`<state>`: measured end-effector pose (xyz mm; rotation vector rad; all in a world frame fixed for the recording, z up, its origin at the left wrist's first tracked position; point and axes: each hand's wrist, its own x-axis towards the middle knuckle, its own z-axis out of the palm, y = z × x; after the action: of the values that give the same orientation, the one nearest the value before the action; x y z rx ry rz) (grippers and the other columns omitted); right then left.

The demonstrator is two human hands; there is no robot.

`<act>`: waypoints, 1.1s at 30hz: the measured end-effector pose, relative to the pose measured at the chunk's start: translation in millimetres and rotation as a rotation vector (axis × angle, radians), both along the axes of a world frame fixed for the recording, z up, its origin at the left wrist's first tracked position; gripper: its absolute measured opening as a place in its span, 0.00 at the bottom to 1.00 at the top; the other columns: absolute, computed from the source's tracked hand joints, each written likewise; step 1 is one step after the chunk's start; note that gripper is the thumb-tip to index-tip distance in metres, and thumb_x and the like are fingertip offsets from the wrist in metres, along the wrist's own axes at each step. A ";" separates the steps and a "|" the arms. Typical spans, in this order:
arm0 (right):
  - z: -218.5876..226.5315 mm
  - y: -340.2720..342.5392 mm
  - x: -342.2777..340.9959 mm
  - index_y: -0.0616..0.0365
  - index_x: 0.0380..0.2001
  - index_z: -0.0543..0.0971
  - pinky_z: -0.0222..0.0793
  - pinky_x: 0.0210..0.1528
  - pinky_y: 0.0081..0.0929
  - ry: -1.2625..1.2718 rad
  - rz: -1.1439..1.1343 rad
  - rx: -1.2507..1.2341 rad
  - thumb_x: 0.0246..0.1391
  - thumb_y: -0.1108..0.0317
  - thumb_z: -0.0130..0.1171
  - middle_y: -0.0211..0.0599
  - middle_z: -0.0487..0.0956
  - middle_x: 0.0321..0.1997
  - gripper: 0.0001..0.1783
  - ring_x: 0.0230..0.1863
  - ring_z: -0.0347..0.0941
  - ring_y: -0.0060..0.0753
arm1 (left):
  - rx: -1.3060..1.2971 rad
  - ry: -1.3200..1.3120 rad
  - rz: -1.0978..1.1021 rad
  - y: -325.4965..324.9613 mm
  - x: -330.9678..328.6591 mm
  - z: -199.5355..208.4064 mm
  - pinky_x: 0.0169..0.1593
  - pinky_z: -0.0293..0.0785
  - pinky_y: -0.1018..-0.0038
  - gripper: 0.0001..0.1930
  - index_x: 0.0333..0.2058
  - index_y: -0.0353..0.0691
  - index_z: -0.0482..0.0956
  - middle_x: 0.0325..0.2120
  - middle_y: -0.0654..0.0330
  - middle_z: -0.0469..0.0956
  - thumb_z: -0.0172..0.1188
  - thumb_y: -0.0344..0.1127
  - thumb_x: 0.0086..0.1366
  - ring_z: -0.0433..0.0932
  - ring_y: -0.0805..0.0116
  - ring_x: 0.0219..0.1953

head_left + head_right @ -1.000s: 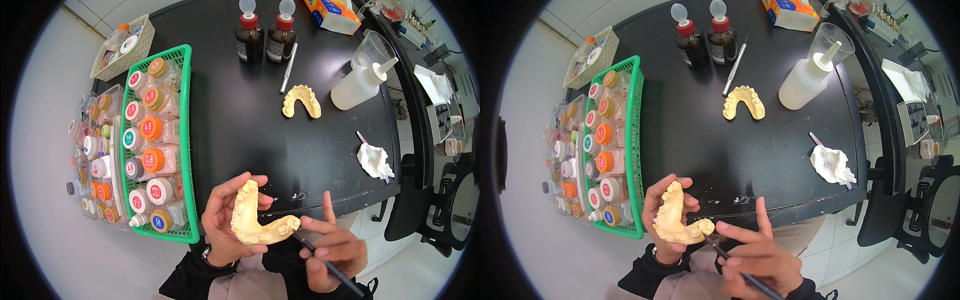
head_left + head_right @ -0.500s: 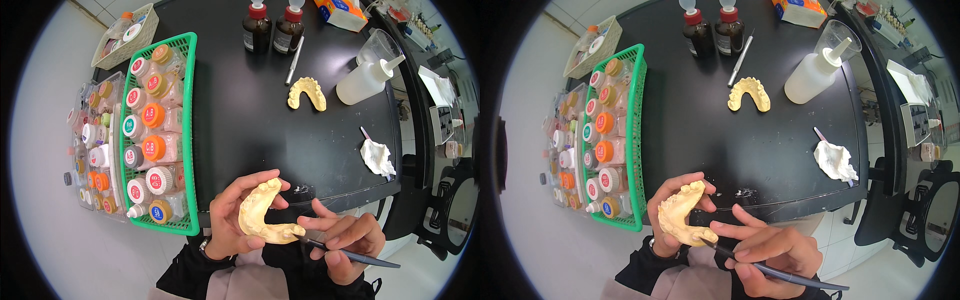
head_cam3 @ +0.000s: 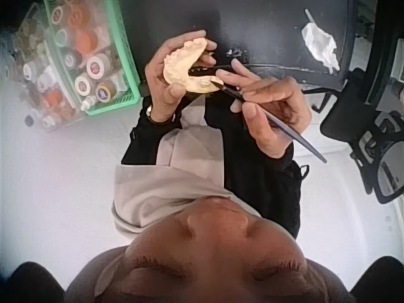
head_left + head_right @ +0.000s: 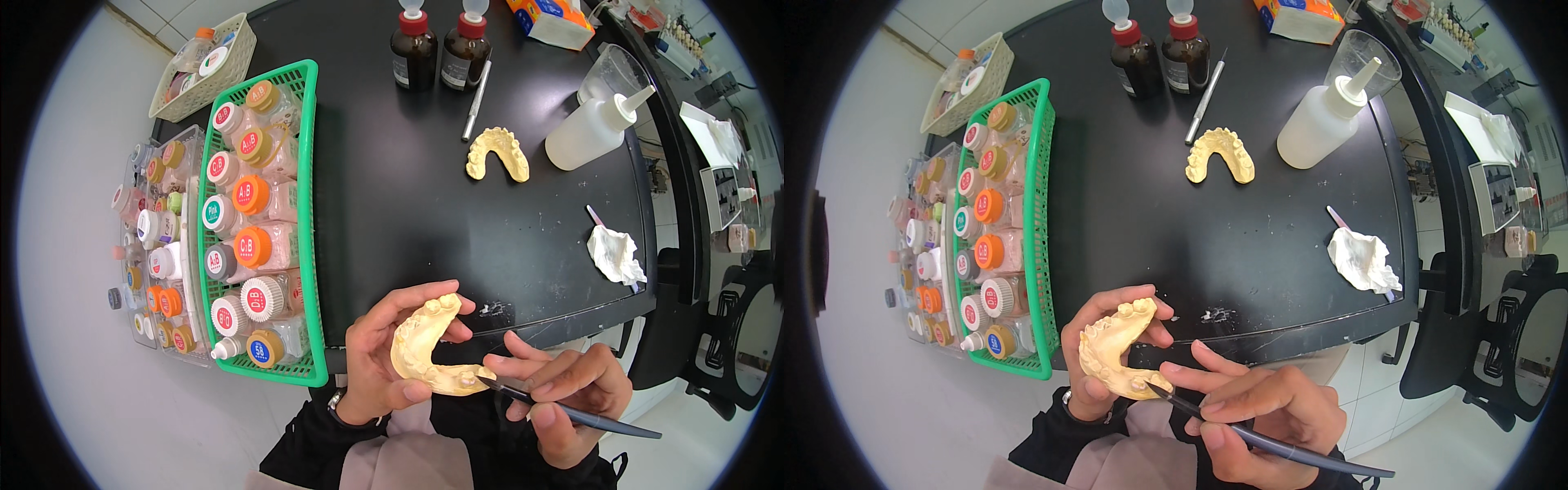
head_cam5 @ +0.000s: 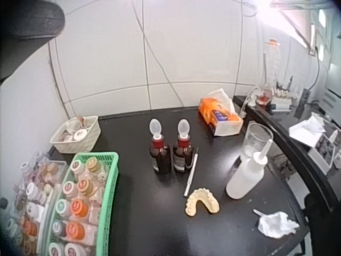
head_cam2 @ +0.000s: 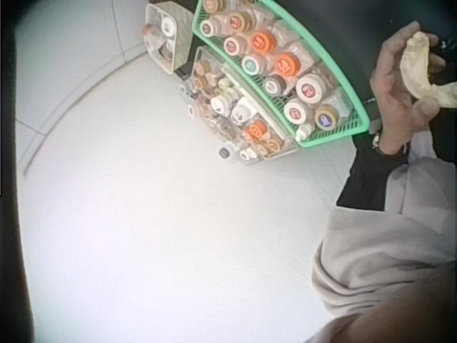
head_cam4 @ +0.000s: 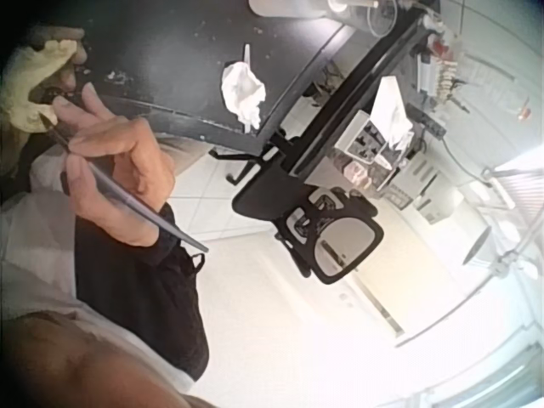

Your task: The person applies a substance to a yellow dental model using a fine brush, wipes the model with a cloth, and then selects and opens containers of colored powders from a tray.

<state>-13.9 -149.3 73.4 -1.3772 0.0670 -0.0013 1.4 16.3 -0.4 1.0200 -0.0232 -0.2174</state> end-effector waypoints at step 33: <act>-1.1 -8.3 -1.6 0.63 0.24 0.67 0.62 0.56 0.54 -0.221 0.088 -0.268 0.45 0.71 0.59 0.42 0.73 0.19 0.10 0.37 0.78 0.56 | 0.037 -0.012 0.051 -1.9 -1.2 -1.6 0.48 0.74 0.71 0.47 0.53 0.25 0.64 0.45 0.47 0.73 0.73 0.52 0.40 0.77 0.67 0.41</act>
<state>-15.6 -157.6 72.3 -1.6389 -0.1846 -0.0915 0.2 14.3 -2.0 1.0576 -0.0039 -0.1659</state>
